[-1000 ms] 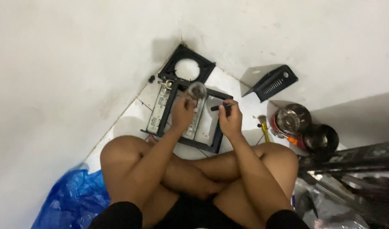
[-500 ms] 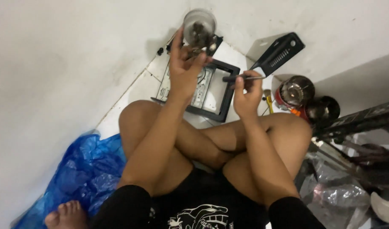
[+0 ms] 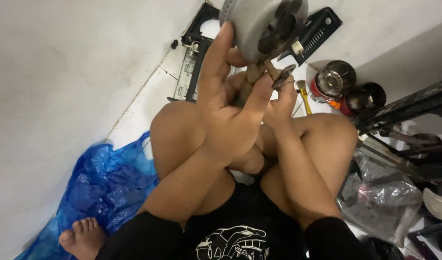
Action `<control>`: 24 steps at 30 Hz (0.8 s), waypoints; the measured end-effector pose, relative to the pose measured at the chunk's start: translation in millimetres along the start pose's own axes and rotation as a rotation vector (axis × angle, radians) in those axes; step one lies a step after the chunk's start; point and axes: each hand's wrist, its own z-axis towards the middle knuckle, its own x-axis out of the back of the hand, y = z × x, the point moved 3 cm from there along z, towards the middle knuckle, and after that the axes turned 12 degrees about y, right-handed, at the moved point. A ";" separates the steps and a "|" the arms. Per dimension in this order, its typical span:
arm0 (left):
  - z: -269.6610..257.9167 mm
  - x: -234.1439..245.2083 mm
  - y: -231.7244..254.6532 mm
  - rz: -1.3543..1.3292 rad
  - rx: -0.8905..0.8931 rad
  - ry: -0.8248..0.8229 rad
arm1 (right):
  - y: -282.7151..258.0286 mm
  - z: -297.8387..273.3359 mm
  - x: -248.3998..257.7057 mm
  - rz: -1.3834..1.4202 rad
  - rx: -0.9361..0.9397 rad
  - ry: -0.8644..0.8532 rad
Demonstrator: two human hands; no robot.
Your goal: Reassembling the internal gas pipes and burner assembly of a portable stove using a screwdriver.
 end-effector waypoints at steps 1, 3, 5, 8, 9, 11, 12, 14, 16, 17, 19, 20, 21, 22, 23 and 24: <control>-2.2 -1.1 2.9 -0.004 0.003 0.000 | 3.3 2.3 2.8 -0.005 0.000 0.000; -5.0 -4.2 8.3 -0.155 0.052 -0.045 | 9.2 9.4 6.3 0.092 0.004 0.007; -3.0 -9.0 9.4 -0.134 0.052 -0.016 | 35.2 3.3 7.8 0.138 -0.075 0.025; 0.0 -10.3 12.7 -0.071 0.091 0.015 | 37.9 1.2 9.6 0.176 -0.148 0.051; 2.7 -11.6 13.3 -0.034 0.115 0.009 | 32.9 5.1 9.8 0.172 -0.130 0.066; 1.6 -13.9 15.9 -0.025 0.135 0.012 | 38.5 3.8 11.3 0.195 -0.132 0.067; 0.7 -14.3 17.4 -0.017 0.156 0.012 | 40.7 2.6 12.0 0.215 -0.135 0.071; -1.1 -13.9 16.2 -0.030 0.148 0.003 | 36.6 5.6 15.5 0.238 -0.121 0.065; -1.1 -13.9 16.2 -0.045 0.139 -0.009 | 30.3 9.5 17.9 0.260 -0.104 0.062; -1.1 -13.9 16.4 -0.034 0.157 -0.003 | 25.8 11.4 19.2 0.270 -0.094 0.056; 1.4 -11.6 15.7 -0.022 0.172 0.006 | 20.3 12.8 20.6 0.282 -0.081 0.047; 4.2 -9.8 13.9 0.024 0.175 -0.001 | 19.8 12.9 21.2 0.254 -0.069 0.068; 7.6 -8.0 11.5 0.073 0.178 -0.007 | 20.0 13.1 21.0 0.227 -0.060 0.089; 13.5 -5.5 2.2 0.075 0.175 -0.002 | 17.9 15.5 20.0 0.232 -0.060 0.085; 17.1 -3.8 -9.5 -0.013 0.262 -0.027 | 16.5 15.4 20.6 0.246 -0.074 0.087; 20.9 -2.5 -22.4 -0.101 0.347 -0.051 | 16.4 15.7 20.7 0.261 -0.089 0.089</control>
